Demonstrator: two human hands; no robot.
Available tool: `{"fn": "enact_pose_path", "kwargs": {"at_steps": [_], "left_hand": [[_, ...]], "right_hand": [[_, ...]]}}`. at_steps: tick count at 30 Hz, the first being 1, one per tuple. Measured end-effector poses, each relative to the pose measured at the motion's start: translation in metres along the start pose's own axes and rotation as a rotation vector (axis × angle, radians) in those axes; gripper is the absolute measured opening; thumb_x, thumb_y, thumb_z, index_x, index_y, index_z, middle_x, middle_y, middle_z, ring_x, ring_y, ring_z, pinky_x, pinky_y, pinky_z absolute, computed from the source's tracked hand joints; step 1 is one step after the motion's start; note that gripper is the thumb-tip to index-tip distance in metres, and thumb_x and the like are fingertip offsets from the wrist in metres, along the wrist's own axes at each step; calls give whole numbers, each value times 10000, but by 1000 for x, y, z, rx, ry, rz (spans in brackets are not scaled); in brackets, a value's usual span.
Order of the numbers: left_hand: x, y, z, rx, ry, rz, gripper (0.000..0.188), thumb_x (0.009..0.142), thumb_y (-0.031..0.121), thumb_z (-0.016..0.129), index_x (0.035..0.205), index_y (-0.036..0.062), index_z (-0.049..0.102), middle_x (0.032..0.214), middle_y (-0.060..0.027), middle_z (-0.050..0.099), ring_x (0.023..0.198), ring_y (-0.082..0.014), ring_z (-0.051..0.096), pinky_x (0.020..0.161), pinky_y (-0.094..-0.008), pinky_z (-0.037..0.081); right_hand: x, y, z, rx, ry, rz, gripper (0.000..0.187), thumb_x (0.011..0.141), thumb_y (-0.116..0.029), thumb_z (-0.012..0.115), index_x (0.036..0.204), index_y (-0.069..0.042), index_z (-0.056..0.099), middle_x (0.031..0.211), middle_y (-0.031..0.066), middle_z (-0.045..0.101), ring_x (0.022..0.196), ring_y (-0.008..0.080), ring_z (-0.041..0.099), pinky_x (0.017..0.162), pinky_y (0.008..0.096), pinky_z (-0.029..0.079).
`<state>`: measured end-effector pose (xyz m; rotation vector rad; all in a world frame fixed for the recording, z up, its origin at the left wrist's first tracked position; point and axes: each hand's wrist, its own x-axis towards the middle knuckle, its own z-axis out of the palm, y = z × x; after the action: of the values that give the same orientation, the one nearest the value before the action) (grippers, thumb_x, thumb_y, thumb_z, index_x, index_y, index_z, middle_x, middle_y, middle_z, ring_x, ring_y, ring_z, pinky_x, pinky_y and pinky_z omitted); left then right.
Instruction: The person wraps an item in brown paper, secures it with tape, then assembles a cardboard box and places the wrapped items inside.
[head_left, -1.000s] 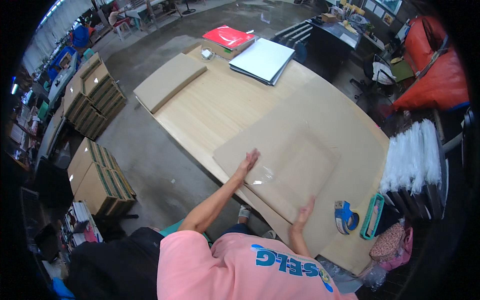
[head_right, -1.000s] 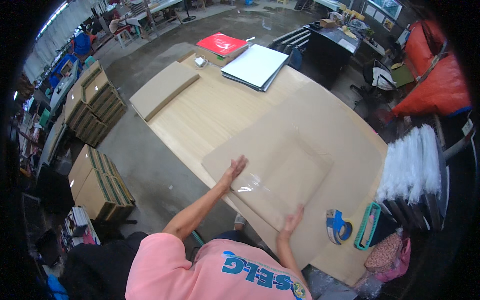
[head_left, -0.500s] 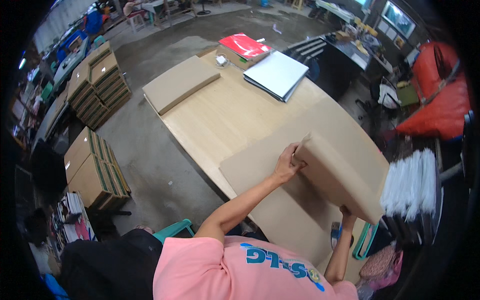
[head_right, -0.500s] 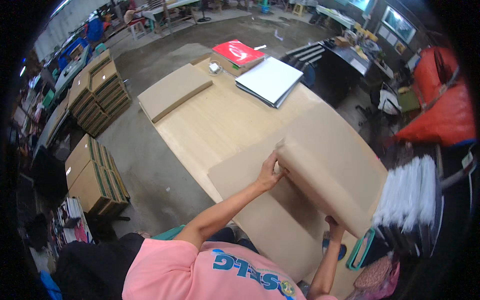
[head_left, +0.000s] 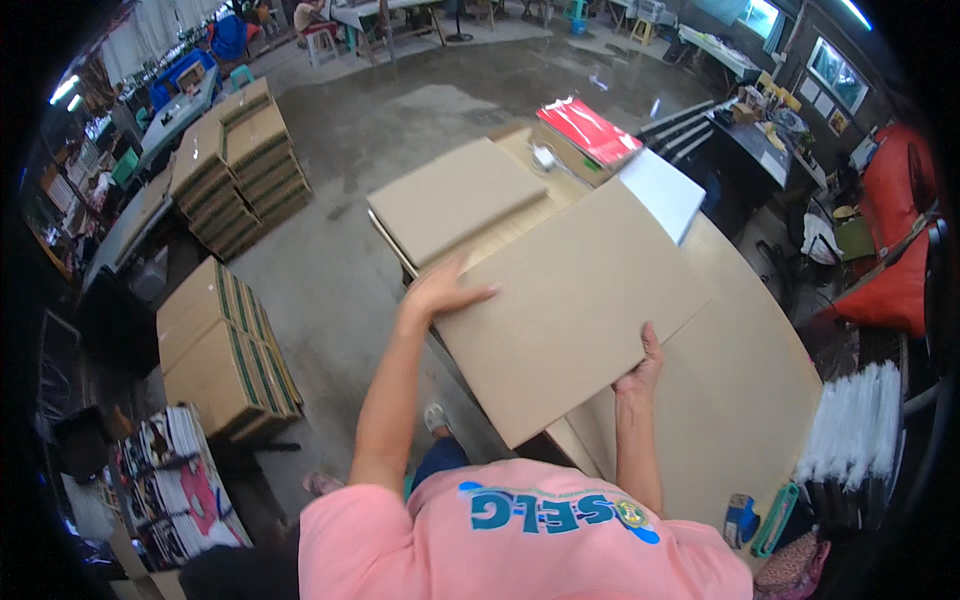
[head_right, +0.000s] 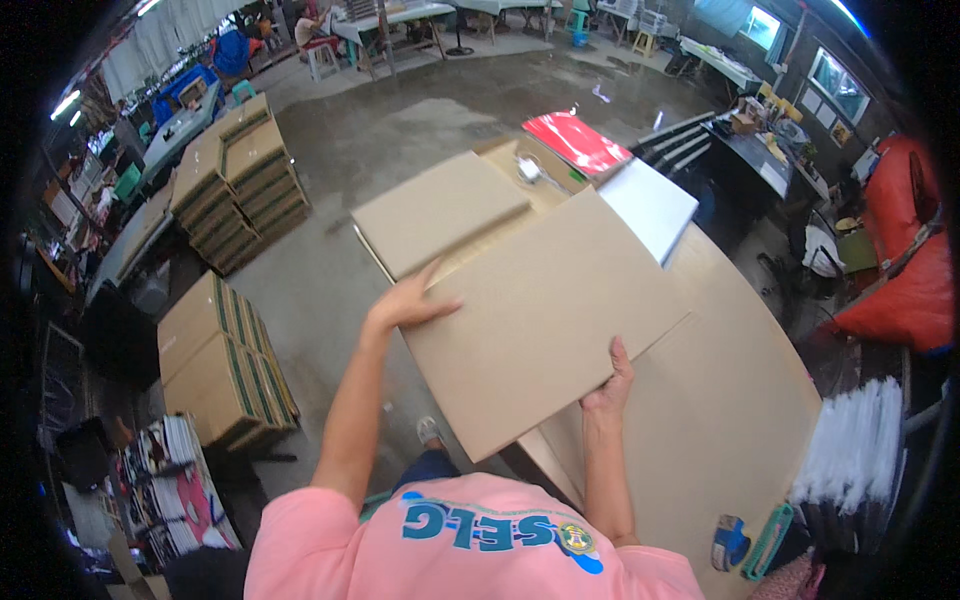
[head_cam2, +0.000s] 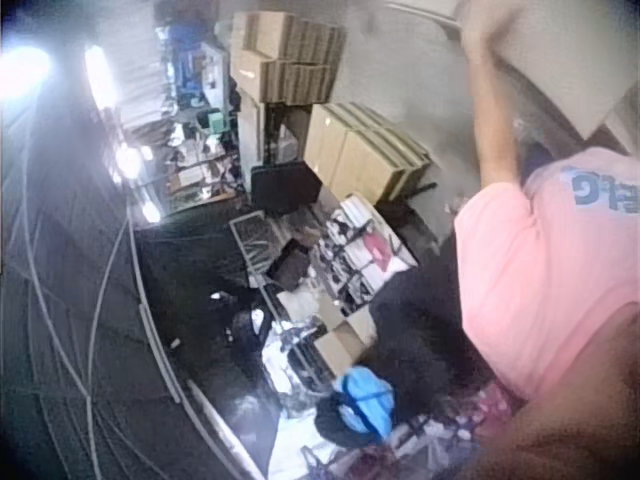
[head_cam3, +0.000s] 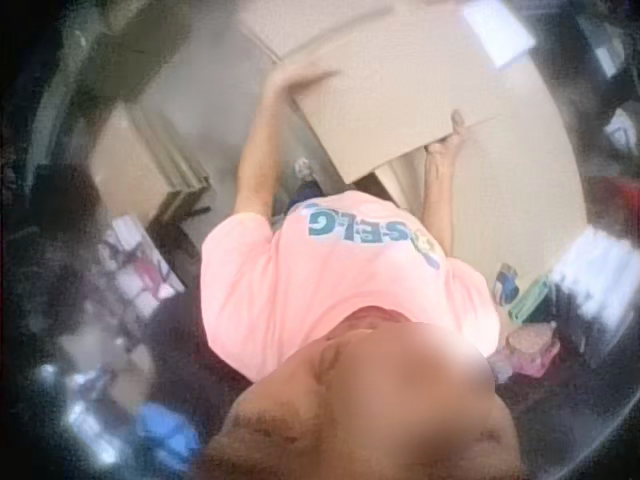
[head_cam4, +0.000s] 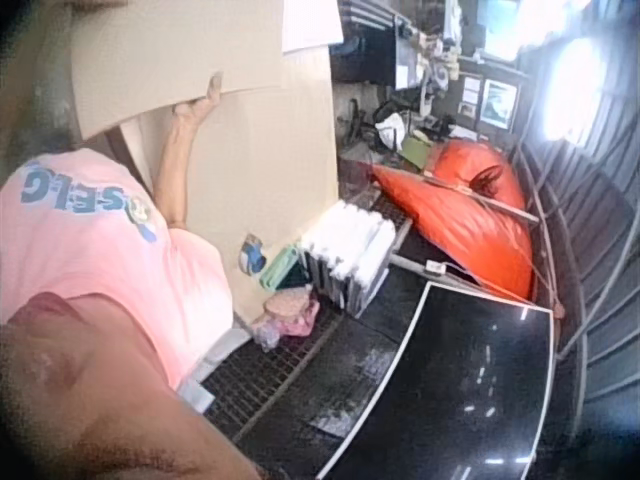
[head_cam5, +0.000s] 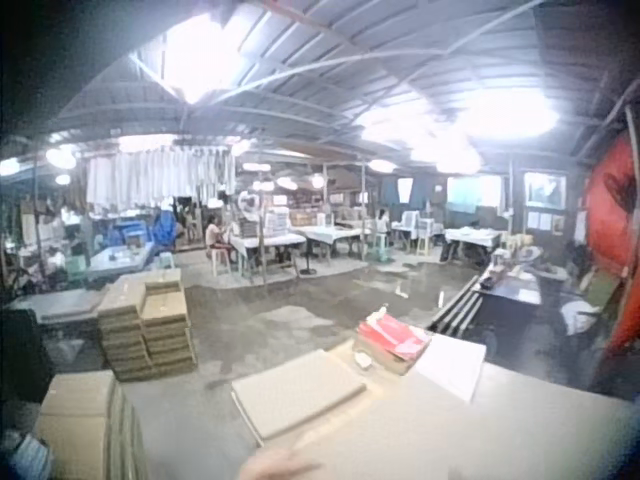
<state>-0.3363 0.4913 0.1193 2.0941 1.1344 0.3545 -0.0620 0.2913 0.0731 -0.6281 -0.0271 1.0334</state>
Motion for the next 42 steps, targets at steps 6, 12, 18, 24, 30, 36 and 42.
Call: {"fn": "enact_pose_path", "kwargs": {"at_steps": [6,12,18,24,30,36,42], "left_hand": [[23,-131,-112,-267,251,-184,833,671,521,768,1241,-45,549,1188,-240,601,1118,-323,586,945,-399,457],[106,-172,-204,-242,165,-197,805,708,520,740,1262,-26,533,1203,-255,586,1131,-327,573,956,-403,444],[202,-310,-186,-18,-4,-70,806,794,563,635,1362,28,436,1336,-250,481,1250,-345,467,1035,-406,370],[256,-301,-194,63,-210,-111,890,799,669,537,1422,56,368,1345,-245,475,1264,-369,450,1037,-417,369],[311,-320,-210,167,-534,-77,950,806,746,428,1403,8,384,1250,-241,551,1205,-343,507,1010,-403,397],[306,-285,-206,-469,-636,-336,793,889,628,461,1375,3,417,1336,-183,496,1184,-278,521,981,-407,412],[244,-322,-159,-614,-484,-238,729,924,543,488,1375,-15,358,1318,-199,473,1206,-261,475,979,-373,411]], "right_hand": [[100,132,116,-39,-102,6,532,866,-262,635,1279,22,458,1228,161,563,1127,303,546,957,426,465],[197,198,184,-141,-81,-32,605,862,-289,643,1318,32,409,1264,182,533,1151,320,527,986,430,435],[269,324,125,-1027,371,11,706,868,-394,612,1323,93,379,1259,234,528,1169,355,509,1013,412,388],[239,351,140,-573,254,-175,716,863,-362,615,1366,72,349,1293,215,493,1185,308,487,1005,377,388],[246,362,151,-573,371,-167,721,845,-366,637,1373,45,368,1363,225,395,1208,300,451,1010,393,382],[254,363,167,-862,575,-116,667,824,-340,664,1316,51,439,1275,224,484,1112,292,536,911,382,469],[195,342,164,-560,425,-47,613,806,-305,679,1271,38,474,1129,192,591,966,270,620,815,374,525]]}}
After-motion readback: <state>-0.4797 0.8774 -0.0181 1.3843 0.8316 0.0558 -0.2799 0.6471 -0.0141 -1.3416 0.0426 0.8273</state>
